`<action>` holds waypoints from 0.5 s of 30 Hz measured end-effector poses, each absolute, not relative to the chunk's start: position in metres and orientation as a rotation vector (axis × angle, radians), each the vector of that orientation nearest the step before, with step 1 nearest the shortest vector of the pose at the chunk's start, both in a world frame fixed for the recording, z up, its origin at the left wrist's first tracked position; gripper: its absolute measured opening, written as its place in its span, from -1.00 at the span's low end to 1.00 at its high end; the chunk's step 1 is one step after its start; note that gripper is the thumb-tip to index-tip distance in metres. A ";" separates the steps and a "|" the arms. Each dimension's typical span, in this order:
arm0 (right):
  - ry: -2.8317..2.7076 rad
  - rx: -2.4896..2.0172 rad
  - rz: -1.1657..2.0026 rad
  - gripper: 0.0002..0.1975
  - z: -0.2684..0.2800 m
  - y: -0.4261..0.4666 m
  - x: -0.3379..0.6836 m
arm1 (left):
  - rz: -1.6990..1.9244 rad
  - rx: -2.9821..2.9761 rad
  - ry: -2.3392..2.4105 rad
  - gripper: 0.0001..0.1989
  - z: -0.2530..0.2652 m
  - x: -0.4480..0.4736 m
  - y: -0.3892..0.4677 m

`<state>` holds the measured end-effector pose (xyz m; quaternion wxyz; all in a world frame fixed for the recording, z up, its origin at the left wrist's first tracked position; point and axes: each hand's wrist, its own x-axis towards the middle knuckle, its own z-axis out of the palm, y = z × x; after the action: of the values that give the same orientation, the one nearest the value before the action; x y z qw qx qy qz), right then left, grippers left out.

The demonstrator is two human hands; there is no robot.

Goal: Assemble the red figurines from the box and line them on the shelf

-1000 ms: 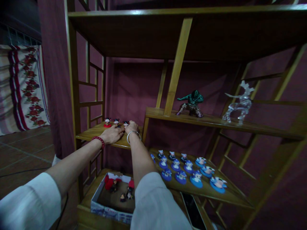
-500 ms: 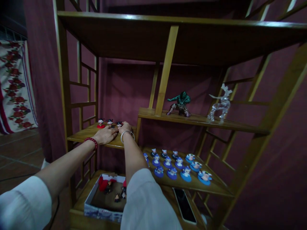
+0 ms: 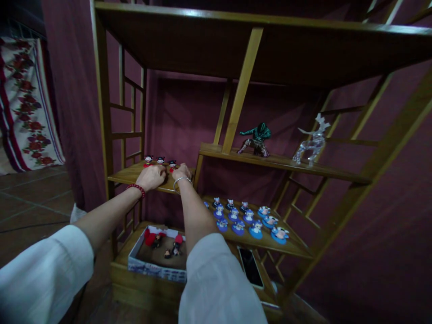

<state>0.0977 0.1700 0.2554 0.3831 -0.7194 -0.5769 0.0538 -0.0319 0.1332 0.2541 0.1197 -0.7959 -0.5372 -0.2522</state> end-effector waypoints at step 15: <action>-1.759 -1.544 -0.126 -0.72 0.241 0.075 0.077 | -1.182 -2.156 -1.209 -0.60 0.188 -0.042 0.076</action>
<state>0.0767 0.0754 0.2410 0.3883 -0.6071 -0.6915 -0.0496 -0.0417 0.0761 0.1875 0.1995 -0.7710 -0.4324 -0.4228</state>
